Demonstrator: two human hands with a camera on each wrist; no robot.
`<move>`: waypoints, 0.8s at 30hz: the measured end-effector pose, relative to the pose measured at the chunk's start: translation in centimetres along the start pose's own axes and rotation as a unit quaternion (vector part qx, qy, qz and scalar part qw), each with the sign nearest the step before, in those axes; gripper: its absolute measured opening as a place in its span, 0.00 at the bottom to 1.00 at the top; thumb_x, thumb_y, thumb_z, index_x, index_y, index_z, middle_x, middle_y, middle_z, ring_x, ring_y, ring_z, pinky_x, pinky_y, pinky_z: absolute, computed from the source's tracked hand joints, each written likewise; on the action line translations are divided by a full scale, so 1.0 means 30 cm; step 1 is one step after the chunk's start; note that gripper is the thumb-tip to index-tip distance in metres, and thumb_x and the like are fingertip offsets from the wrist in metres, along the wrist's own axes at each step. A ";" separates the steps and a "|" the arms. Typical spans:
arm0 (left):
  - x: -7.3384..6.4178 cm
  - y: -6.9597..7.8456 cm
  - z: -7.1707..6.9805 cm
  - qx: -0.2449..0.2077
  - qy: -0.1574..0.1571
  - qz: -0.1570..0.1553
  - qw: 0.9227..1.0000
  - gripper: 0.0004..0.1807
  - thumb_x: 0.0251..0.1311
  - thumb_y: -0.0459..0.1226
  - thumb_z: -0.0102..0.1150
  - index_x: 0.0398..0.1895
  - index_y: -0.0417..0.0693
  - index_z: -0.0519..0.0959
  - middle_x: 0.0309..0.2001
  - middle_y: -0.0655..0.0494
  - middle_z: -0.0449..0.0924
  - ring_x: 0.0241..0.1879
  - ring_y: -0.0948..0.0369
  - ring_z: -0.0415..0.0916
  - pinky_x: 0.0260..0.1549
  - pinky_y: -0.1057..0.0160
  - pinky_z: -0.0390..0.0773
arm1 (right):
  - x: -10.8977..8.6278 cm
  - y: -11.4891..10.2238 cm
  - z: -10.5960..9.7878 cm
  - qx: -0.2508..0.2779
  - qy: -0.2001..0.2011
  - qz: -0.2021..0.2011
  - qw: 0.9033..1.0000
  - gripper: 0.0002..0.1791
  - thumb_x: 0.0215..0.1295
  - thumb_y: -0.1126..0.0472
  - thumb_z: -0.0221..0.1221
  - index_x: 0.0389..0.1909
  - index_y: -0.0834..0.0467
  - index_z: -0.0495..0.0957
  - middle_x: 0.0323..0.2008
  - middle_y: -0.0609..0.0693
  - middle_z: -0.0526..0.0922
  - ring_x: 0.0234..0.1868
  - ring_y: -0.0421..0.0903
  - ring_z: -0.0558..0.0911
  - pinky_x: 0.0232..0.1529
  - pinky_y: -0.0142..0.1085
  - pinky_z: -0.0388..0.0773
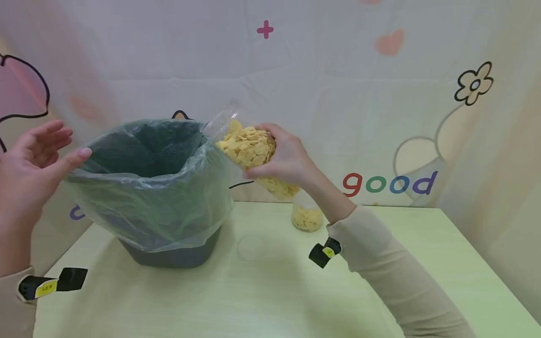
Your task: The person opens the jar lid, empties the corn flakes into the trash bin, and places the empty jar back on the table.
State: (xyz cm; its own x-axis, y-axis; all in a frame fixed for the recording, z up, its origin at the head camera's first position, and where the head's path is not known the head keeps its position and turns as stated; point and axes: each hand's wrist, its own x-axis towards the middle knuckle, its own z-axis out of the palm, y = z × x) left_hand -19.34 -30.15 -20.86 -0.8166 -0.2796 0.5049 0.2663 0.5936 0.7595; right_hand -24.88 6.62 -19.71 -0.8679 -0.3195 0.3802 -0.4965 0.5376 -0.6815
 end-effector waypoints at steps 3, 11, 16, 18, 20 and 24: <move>0.017 -0.035 0.002 0.015 -0.005 -0.008 1.000 0.33 0.60 0.42 0.54 0.68 0.61 0.54 0.67 0.61 0.57 0.65 0.66 0.53 0.63 0.72 0.46 | 0.013 -0.003 0.006 -0.006 -0.004 -0.002 1.000 0.45 0.33 0.57 0.74 0.58 0.51 0.65 0.46 0.48 0.74 0.43 0.45 0.73 0.40 0.38 0.73; 0.049 -0.115 -0.001 0.026 -0.003 -0.023 0.999 0.34 0.60 0.43 0.55 0.69 0.61 0.54 0.68 0.59 0.54 0.67 0.64 0.49 0.64 0.69 0.44 | 0.044 -0.009 0.023 -0.022 -0.013 -0.012 1.000 0.44 0.34 0.55 0.74 0.57 0.52 0.66 0.46 0.46 0.73 0.43 0.43 0.73 0.41 0.36 0.74; 0.034 -0.111 -0.001 0.043 -0.024 -0.033 0.998 0.36 0.61 0.45 0.52 0.70 0.56 0.51 0.69 0.51 0.51 0.68 0.58 0.48 0.65 0.62 0.45 | 0.057 -0.008 0.027 -0.031 -0.017 0.000 0.999 0.45 0.34 0.54 0.75 0.58 0.51 0.66 0.45 0.47 0.74 0.42 0.43 0.73 0.40 0.36 0.74; 0.034 -0.113 0.001 0.038 -0.035 -0.037 0.998 0.36 0.61 0.46 0.52 0.70 0.55 0.50 0.69 0.51 0.51 0.68 0.58 0.48 0.65 0.60 0.46 | 0.063 -0.007 0.029 -0.033 -0.020 0.004 0.999 0.45 0.34 0.54 0.75 0.58 0.51 0.65 0.44 0.47 0.74 0.42 0.43 0.73 0.39 0.36 0.74; 0.035 -0.124 0.001 0.030 -0.039 -0.039 0.998 0.35 0.62 0.46 0.52 0.70 0.56 0.51 0.69 0.53 0.53 0.65 0.62 0.53 0.64 0.64 0.49 | 0.070 -0.006 0.031 -0.036 -0.023 0.007 0.999 0.45 0.34 0.54 0.74 0.58 0.51 0.65 0.44 0.47 0.74 0.42 0.43 0.73 0.38 0.35 0.74; 0.045 -0.156 0.001 0.003 -0.047 -0.039 0.998 0.33 0.61 0.44 0.52 0.69 0.59 0.54 0.66 0.59 0.58 0.57 0.69 0.57 0.54 0.80 0.56 | 0.085 -0.004 0.038 -0.037 -0.024 0.003 0.999 0.44 0.34 0.54 0.74 0.57 0.51 0.66 0.43 0.47 0.74 0.41 0.43 0.73 0.38 0.35 0.74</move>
State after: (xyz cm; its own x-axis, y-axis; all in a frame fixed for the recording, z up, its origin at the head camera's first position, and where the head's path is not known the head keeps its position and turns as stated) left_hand -21.72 -33.29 -23.74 -0.8794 -0.2528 0.4035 0.1973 0.5777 0.7920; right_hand -27.02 4.84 -19.39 -0.8703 -0.3527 0.3438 -0.4921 0.5960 -0.6345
